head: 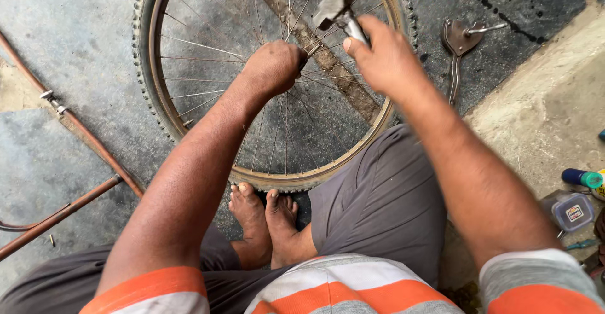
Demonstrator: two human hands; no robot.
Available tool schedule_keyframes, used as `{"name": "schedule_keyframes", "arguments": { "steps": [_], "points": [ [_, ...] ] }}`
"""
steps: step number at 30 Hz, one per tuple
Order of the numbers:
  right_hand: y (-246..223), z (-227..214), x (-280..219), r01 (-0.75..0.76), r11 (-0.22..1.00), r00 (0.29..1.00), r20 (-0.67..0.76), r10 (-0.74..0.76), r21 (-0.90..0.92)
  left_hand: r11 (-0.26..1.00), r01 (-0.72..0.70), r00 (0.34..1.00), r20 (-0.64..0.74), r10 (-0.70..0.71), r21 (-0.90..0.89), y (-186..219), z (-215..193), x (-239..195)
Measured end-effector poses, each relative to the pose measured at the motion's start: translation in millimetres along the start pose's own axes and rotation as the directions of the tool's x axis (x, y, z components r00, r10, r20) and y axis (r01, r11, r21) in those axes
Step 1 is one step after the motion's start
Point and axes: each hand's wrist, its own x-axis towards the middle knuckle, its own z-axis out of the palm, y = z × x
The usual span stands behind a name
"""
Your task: The person is repairing a bicycle wheel by adjusting the hub and spokes. They use a hammer to tap components into place, a wrench to tighten nuts, and a rag to clean the hub area. The wheel is lifted and rotated to check alignment and function.
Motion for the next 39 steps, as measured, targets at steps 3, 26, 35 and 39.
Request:
{"name": "schedule_keyframes", "arguments": {
  "steps": [3, 26, 35, 39],
  "points": [
    [10.6, 27.9, -24.6, 0.13, 0.991, 0.988, -0.088, -0.126, 0.041, 0.958, -0.12, 0.988, 0.122, 0.091, 0.259, 2.6, 2.4, -3.2],
    [339.9, 27.5, 12.8, -0.566, 0.824, 0.818, -0.147, 0.556, -0.036, -0.167, 0.023, 0.518, 0.154, -0.842, -0.986, 0.5, 106.5, -78.2],
    [83.8, 62.1, 16.5, 0.27, 0.938, 0.961, -0.006, -0.278, -0.219, -0.342, -0.082, 0.548, 0.244, -0.8, -0.936, -3.9, 115.6, -52.5],
    [1.7, 96.1, 22.9, 0.442, 0.862, 0.896, 0.072, -0.439, -0.247, -0.273, -0.005, 0.472, 0.238, -0.849, -0.962, 3.3, 105.1, -46.1]
  ]
}}
